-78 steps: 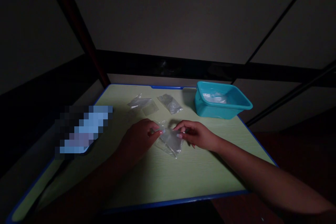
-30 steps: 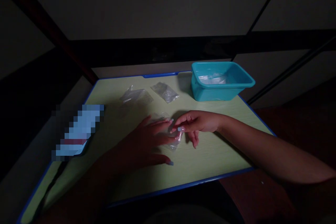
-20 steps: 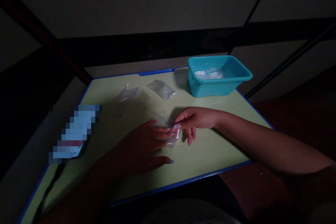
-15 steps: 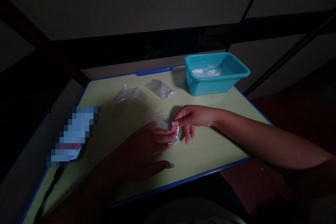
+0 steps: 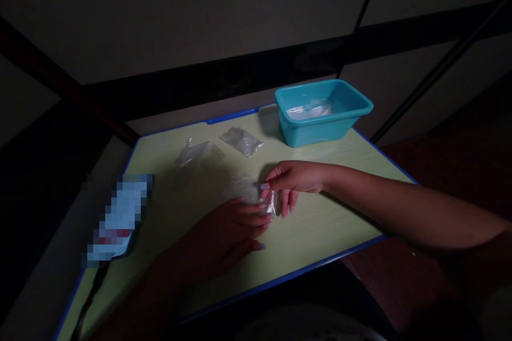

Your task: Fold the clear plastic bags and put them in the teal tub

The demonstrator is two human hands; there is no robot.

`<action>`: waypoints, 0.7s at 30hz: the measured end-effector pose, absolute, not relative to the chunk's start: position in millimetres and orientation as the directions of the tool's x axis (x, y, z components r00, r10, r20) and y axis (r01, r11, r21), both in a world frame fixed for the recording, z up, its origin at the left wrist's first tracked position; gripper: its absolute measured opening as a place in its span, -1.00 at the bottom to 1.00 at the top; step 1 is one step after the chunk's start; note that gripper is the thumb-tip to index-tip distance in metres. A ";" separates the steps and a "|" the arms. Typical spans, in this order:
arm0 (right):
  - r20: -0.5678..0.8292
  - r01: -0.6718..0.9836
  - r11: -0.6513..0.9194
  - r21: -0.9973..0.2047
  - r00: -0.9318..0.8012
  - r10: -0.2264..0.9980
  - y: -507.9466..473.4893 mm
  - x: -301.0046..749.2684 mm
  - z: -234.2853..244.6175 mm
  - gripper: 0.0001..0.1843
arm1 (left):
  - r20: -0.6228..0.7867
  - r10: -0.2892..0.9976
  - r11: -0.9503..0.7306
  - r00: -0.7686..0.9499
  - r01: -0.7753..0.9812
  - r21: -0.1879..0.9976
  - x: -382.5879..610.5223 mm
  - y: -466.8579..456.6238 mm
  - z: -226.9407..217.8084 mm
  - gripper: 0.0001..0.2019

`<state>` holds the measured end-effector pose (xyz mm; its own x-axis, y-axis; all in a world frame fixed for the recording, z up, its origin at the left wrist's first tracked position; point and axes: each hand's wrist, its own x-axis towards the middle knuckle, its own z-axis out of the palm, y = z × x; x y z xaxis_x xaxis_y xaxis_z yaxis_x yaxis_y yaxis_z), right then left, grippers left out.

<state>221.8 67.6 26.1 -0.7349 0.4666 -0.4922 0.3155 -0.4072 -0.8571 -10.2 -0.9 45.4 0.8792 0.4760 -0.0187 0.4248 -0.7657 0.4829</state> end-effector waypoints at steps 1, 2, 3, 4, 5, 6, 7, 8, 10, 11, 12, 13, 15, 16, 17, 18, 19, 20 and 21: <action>-0.493 0.316 -0.406 -0.857 -0.731 0.472 67.2 221.3 26.5 -0.78 | -0.013 0.469 -0.764 0.883 0.413 0.496 -9.7 -1.3 47.2 -0.67; -0.496 0.321 -0.403 -0.857 -0.727 0.476 66.7 220.8 26.9 -0.80 | -0.009 0.464 -0.760 0.886 0.403 0.511 -8.9 -1.6 49.0 -0.66; -0.501 0.328 -0.402 -0.855 -0.723 0.476 66.3 220.3 27.2 -0.79 | -0.010 0.458 -0.754 0.889 0.394 0.526 -8.2 -2.1 50.6 -0.67; -0.506 0.336 -0.400 -0.853 -0.719 0.477 66.0 220.0 27.2 -0.77 | -0.015 0.454 -0.746 0.891 0.389 0.540 -7.6 -2.5 51.9 -0.67; -0.509 0.341 -0.398 -0.852 -0.716 0.477 65.9 219.8 27.0 -0.76 | -0.018 0.451 -0.737 0.893 0.384 0.556 -7.5 -2.9 52.9 -0.68; -0.511 0.343 -0.398 -0.851 -0.717 0.474 65.8 219.9 26.4 -0.75 | -0.013 0.450 -0.728 0.893 0.375 0.574 -8.0 -3.1 53.4 -0.68; -0.509 0.341 -0.398 -0.852 -0.721 0.471 66.0 220.1 25.5 -0.76 | 0.004 0.456 -0.717 0.890 0.364 0.594 -9.2 -3.0 53.6 -0.69; -0.503 0.334 -0.398 -0.854 -0.726 0.469 66.3 220.6 24.4 -0.78 | 0.036 0.468 -0.707 0.883 0.350 0.615 -11.0 -2.5 53.2 -0.69; -0.480 0.316 -0.388 -0.866 -0.743 0.466 67.3 222.1 21.7 -0.76 | 0.113 0.548 -0.684 0.829 0.366 0.632 -15.9 0.0 51.0 -0.66; -0.464 0.306 -0.377 -0.874 -0.754 0.464 68.0 223.1 20.5 -0.73 | 0.143 0.618 -0.669 0.773 0.421 0.613 -18.6 2.1 49.0 -0.64; -0.445 0.296 -0.359 -0.885 -0.766 0.464 68.7 224.3 19.6 -0.69 | 0.162 0.696 -0.645 0.700 0.510 0.569 -21.0 4.5 46.4 -0.63; -0.423 0.287 -0.335 -0.898 -0.777 0.466 69.4 225.6 19.0 -0.65 | 0.173 0.766 -0.610 0.619 0.615 0.499 -22.9 7.2 43.2 -0.62; -0.379 0.276 -0.273 -0.922 -0.792 0.478 70.6 228.3 19.1 -0.62 | 0.159 0.850 -0.525 0.502 0.788 0.322 -24.9 12.4 35.7 -0.53; -0.359 0.273 -0.240 -0.931 -0.795 0.489 71.0 229.7 19.8 -0.61 | 0.129 0.865 -0.502 0.485 0.830 0.243 -25.0 14.5 31.8 -0.46; -0.341 0.273 -0.206 -0.940 -0.796 0.499 71.3 231.0 20.9 -0.61 | 0.087 0.868 -0.497 0.490 0.847 0.186 -24.5 16.1 28.1 -0.42; -0.325 0.276 -0.171 -0.946 -0.798 0.508 71.5 232.2 22.2 -0.60 | 0.045 0.862 -0.505 0.505 0.849 0.152 -23.5 17.2 24.9 -0.39; -0.309 0.280 -0.135 -0.951 -0.800 0.515 71.5 233.3 23.8 -0.59 | 0.011 0.852 -0.521 0.524 0.843 0.133 -22.3 17.8 22.3 -0.39; -0.295 0.286 -0.100 -0.953 -0.801 0.521 71.4 234.1 25.5 -0.58 | -0.010 0.842 -0.534 0.539 0.837 0.122 -21.0 17.9 20.4 -0.39; -0.286 0.297 -0.066 -0.953 -0.802 0.524 71.1 234.7 27.2 -0.58 | -0.021 0.836 -0.542 0.548 0.832 0.116 -19.5 17.7 19.2 -0.40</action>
